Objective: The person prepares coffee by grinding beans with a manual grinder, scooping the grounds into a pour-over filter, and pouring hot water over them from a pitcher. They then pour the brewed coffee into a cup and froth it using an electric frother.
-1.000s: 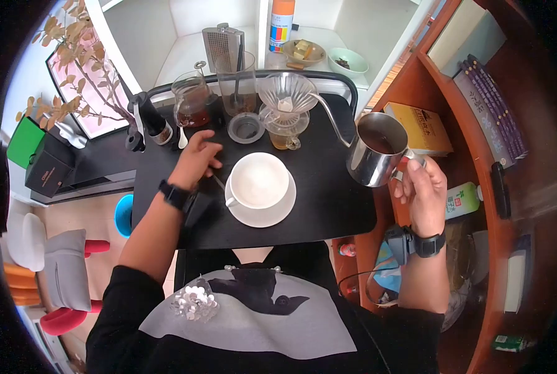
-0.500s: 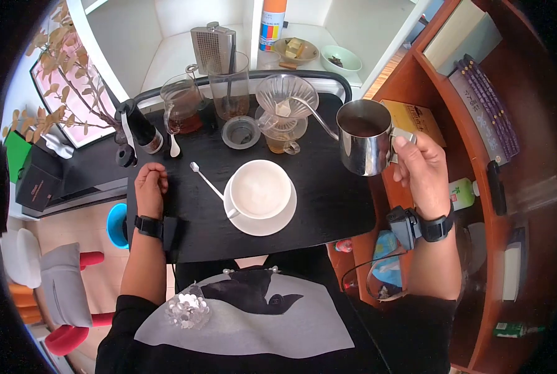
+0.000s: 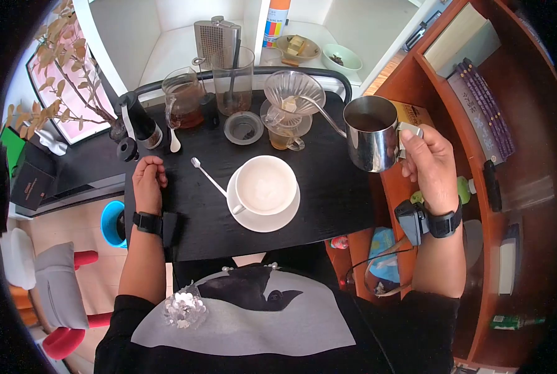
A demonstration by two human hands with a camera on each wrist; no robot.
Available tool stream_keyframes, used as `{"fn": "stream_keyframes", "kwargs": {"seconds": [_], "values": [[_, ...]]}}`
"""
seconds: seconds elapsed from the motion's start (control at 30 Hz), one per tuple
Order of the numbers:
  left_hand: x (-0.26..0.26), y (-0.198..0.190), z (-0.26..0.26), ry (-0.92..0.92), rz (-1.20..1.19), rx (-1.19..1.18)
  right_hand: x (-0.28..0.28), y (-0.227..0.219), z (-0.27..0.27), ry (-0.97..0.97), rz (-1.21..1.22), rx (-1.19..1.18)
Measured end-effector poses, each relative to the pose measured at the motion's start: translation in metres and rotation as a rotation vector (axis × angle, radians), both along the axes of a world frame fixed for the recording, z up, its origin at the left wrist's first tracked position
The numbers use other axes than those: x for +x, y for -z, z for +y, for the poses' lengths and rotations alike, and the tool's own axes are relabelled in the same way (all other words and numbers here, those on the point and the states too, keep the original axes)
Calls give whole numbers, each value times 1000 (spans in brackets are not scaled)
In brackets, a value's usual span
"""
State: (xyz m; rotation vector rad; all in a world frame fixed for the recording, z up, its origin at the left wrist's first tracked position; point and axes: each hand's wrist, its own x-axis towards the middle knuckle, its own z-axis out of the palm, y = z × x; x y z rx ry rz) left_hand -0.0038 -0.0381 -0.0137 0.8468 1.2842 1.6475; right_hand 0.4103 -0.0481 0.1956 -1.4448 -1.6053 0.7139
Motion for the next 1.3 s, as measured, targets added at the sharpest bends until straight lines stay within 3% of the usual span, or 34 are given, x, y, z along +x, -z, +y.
{"fn": "stream_keyframes", "kwargs": {"seconds": [1.3], "values": [[-2, 3, 2, 27, 17, -17, -2, -3, 5, 6, -15, 1]]}}
